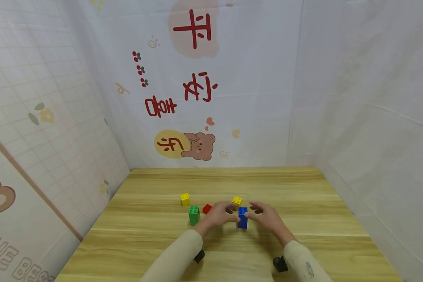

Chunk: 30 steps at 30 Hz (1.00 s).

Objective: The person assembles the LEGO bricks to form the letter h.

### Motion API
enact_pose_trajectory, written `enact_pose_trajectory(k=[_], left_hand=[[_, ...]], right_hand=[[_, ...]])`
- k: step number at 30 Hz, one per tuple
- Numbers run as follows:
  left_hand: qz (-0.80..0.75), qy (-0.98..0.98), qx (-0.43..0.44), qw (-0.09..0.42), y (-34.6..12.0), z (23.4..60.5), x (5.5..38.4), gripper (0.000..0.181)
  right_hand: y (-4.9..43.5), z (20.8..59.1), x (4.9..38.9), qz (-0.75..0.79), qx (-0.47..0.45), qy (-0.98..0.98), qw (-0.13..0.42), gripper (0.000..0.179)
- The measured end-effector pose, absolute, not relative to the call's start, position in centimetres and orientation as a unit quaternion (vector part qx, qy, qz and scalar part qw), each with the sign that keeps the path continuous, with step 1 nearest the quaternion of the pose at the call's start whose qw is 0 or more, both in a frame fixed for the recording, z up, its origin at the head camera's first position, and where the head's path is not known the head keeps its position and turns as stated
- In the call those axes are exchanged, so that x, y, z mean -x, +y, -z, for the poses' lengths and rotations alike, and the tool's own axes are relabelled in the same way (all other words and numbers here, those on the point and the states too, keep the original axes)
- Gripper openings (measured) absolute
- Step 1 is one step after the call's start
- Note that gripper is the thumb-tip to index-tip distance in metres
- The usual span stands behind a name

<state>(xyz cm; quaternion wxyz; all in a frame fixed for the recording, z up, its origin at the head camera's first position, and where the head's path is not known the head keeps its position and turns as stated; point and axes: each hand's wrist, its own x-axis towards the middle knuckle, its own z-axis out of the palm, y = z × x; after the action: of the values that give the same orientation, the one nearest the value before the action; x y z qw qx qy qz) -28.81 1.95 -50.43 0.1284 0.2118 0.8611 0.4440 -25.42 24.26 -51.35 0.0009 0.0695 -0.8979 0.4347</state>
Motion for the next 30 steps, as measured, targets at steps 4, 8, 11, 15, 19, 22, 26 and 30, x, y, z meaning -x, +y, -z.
enact_pose_trajectory(k=[4,8,11,15,19,22,26,30], left_hand=[[-0.451,0.856,-0.217,0.129,1.8,49.3,29.0,0.052],[-0.461,0.852,-0.215,0.123,1.4,48.1,29.2,0.053],[-0.461,0.853,-0.215,0.114,1.0,47.4,29.4,0.052],[-0.465,0.853,-0.216,0.103,0.4,46.3,29.8,0.048],[-0.475,0.848,-0.217,0.095,-0.4,45.3,30.2,0.048],[-0.474,0.849,-0.218,0.086,-1.1,44.9,30.8,0.048],[-0.474,0.851,-0.210,0.082,-2.1,44.0,31.3,0.048],[-0.473,0.854,-0.203,0.077,-2.8,43.3,31.8,0.048]], right_hand=[[24.3,50.8,25.6,-0.436,-0.072,-0.897,0.007,0.065],[24.3,50.4,25.6,-0.438,-0.072,-0.896,0.008,0.064],[24.3,50.0,25.5,-0.442,-0.072,-0.894,0.009,0.063],[24.5,49.5,25.7,-0.448,-0.071,-0.891,0.011,0.062],[24.4,49.4,26.0,-0.451,-0.064,-0.890,0.013,0.062],[24.3,49.3,26.2,-0.452,-0.060,-0.890,0.015,0.064],[24.0,48.9,26.3,-0.454,-0.063,-0.888,0.015,0.064],[23.7,48.6,26.3,-0.454,-0.066,-0.888,0.015,0.060]])
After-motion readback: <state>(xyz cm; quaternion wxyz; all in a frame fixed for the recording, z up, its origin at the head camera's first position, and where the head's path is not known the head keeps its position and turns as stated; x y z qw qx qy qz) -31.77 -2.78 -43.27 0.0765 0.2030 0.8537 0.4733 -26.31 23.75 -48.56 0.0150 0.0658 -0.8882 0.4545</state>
